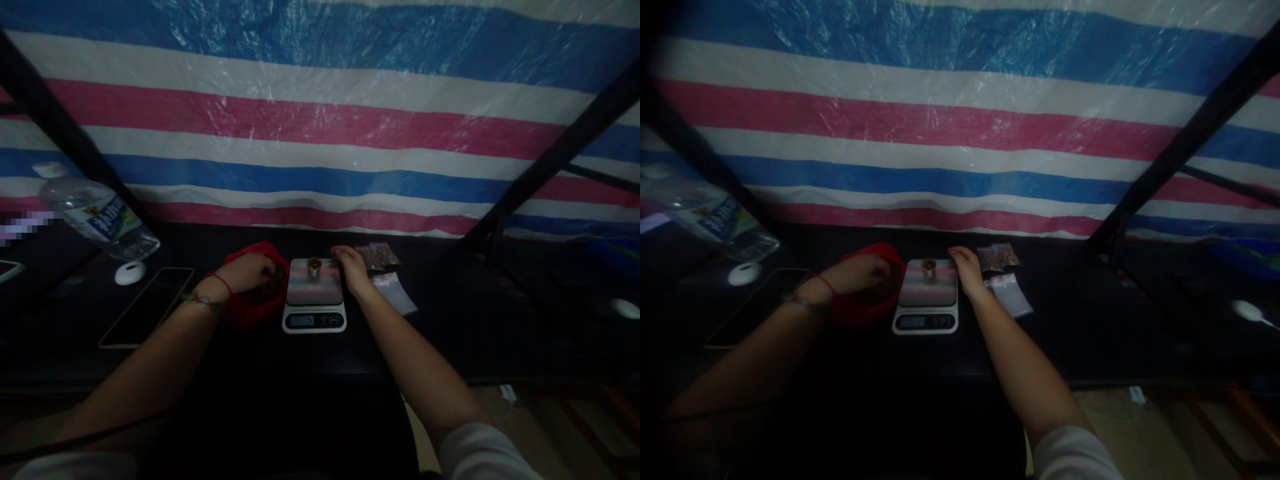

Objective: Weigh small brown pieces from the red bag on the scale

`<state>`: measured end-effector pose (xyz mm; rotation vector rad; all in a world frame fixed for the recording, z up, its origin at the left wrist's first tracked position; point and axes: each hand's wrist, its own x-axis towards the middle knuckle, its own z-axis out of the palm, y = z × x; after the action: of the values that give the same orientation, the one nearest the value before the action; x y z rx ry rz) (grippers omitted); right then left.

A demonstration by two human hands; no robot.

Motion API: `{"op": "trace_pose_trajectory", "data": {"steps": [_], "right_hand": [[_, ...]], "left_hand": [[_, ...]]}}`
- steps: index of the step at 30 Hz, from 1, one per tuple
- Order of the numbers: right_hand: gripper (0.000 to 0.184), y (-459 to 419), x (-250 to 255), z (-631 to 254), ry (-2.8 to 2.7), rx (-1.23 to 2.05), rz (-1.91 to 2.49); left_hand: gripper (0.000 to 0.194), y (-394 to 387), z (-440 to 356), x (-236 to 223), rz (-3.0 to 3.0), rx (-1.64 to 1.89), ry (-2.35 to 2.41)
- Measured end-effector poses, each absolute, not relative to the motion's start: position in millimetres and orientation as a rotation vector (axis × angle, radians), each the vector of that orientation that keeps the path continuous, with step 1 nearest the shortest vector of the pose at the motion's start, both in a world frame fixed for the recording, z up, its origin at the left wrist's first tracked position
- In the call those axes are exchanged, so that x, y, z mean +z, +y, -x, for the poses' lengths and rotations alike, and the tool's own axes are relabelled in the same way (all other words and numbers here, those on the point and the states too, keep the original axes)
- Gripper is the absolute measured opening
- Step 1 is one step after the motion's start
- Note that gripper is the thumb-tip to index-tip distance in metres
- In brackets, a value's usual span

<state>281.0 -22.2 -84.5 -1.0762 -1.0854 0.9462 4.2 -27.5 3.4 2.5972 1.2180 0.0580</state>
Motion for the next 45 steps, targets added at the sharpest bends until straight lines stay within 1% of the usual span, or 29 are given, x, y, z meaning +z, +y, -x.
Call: {"op": "trace_pose_trajectory", "data": {"steps": [6, 12, 15, 20, 24, 29, 36, 41, 45], "right_hand": [[0.022, -20, -84, -282, -1.037, 0.952, 1.071], [0.021, -20, -84, -281, -1.047, 0.955, 1.069], [0.023, -20, -84, -281, -1.064, 0.945, 1.059], [0.023, -22, -82, -281, -1.081, 0.931, 1.058], [0.022, -24, -78, -281, -1.074, 0.933, 1.061], [0.02, -25, -76, -281, -1.077, 0.926, 1.071], [0.017, -27, -72, -277, -1.091, 0.941, 1.049], [0.02, -26, -74, -278, -1.115, 0.932, 1.083], [0.022, -26, -73, -282, -1.216, 0.851, 1.158]], "left_hand": [[0.022, -29, 1, 13, -2.621, 0.017, 1.265], [0.02, -35, -4, 28, -2.704, 0.169, 1.215], [0.021, -40, -20, 41, -2.729, 0.253, 1.119], [0.021, -45, -68, 56, -2.793, 0.376, 1.001], [0.02, -41, -98, 52, -2.861, 0.335, 0.957], [0.034, -35, -103, 38, -2.883, 0.276, 0.969], [0.045, -34, -98, 36, -2.919, 0.311, 0.887], [0.041, -30, -93, 35, -2.896, 0.352, 0.891], [0.034, -27, -85, 33, -2.836, 0.493, 0.95]]}}
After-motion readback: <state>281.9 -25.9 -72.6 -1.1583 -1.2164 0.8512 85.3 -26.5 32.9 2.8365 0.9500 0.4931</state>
